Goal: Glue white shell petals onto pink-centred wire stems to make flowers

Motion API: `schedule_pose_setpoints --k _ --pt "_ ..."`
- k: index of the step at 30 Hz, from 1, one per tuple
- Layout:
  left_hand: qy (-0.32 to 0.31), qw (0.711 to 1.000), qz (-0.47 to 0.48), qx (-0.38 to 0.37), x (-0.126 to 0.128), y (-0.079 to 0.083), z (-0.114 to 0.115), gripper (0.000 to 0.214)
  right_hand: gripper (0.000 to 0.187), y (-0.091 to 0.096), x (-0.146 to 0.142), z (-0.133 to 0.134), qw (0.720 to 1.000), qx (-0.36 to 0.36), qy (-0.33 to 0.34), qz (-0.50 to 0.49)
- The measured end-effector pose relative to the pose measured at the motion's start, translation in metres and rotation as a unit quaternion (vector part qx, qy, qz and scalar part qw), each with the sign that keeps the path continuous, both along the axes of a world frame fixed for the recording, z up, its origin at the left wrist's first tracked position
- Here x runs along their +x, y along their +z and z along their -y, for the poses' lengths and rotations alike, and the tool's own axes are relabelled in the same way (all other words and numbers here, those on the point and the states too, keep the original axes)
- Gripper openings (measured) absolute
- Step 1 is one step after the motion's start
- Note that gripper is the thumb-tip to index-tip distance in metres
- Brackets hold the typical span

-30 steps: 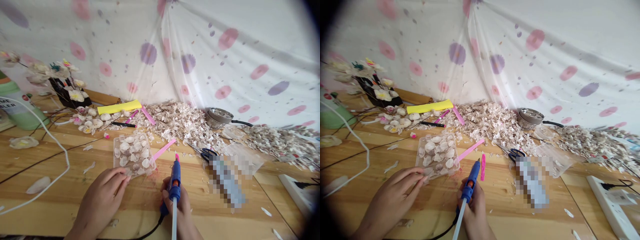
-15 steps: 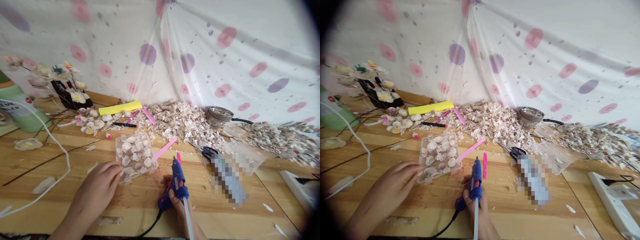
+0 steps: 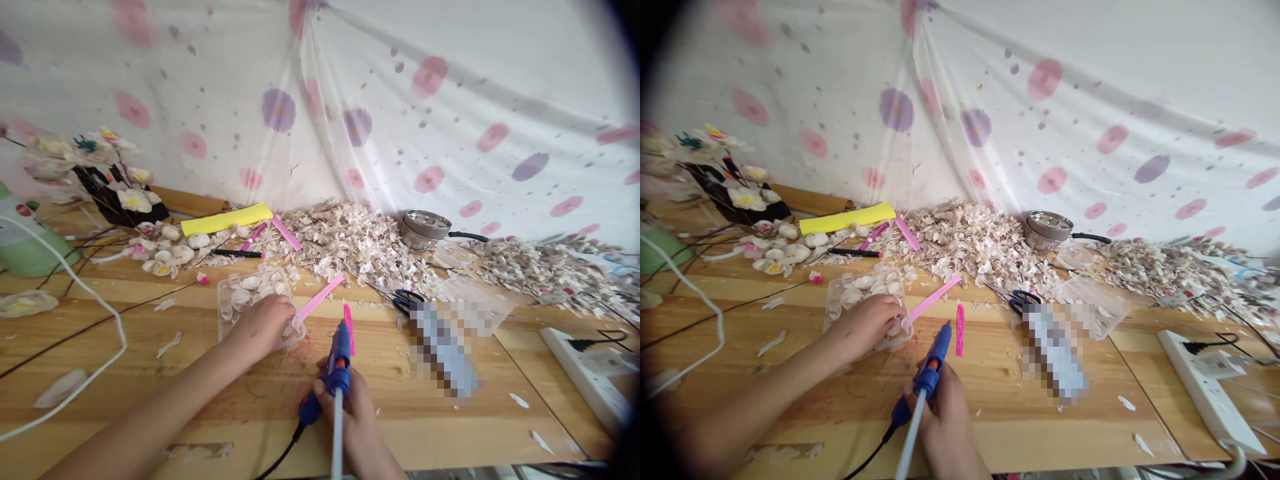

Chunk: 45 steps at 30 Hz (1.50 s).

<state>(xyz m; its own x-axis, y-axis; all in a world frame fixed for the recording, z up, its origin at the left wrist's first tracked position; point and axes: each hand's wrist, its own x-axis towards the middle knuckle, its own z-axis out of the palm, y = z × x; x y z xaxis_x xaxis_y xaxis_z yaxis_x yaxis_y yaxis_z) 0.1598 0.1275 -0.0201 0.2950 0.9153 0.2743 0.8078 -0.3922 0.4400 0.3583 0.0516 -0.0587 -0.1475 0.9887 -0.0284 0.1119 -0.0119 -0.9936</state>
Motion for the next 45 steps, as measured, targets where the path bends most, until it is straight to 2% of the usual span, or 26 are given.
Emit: schedule_pose_setpoints --k 2,4,6,8,12,19,25,31,40,45 --pt "-0.024 0.999 -0.029 -0.028 -0.001 -0.004 -0.006 0.025 0.024 0.010 0.004 0.000 0.981 0.052 -0.010 0.186" --pt "-0.041 0.997 -0.049 -0.053 -0.001 -0.008 -0.012 0.022 0.021 0.016 0.005 -0.001 0.941 0.102 -0.022 0.322" --pt "-0.051 0.995 -0.058 -0.069 -0.002 -0.010 -0.015 0.021 0.021 0.016 0.002 -0.002 0.912 0.132 -0.033 0.387" --pt "-0.054 0.994 -0.061 -0.078 -0.001 -0.011 -0.017 0.022 0.021 0.012 -0.001 -0.002 0.895 0.151 -0.034 0.419" --pt "-0.053 0.993 -0.061 -0.085 0.000 -0.010 -0.015 0.025 0.018 0.005 -0.005 -0.003 0.883 0.165 -0.029 0.439" --pt "-0.049 0.993 -0.060 -0.094 0.003 -0.008 -0.012 0.027 0.022 0.005 -0.006 -0.001 0.872 0.168 -0.030 0.460" --pt "-0.043 0.993 -0.069 -0.088 0.009 -0.003 -0.007 0.017 0.018 -0.002 -0.009 -0.001 0.864 0.191 -0.035 0.465" --pt "-0.040 0.993 -0.075 -0.082 0.011 -0.011 -0.007 0.020 0.017 0.006 -0.013 0.000 0.866 0.174 -0.021 0.468" --pt "-0.037 0.994 -0.065 -0.085 0.009 -0.018 -0.010 0.022 0.033 0.011 -0.006 0.001 0.866 0.191 0.012 0.461" --pt "-0.034 0.994 -0.059 -0.089 0.009 -0.014 -0.008 0.024 0.048 0.009 0.002 0.006 0.864 0.247 0.019 0.438"
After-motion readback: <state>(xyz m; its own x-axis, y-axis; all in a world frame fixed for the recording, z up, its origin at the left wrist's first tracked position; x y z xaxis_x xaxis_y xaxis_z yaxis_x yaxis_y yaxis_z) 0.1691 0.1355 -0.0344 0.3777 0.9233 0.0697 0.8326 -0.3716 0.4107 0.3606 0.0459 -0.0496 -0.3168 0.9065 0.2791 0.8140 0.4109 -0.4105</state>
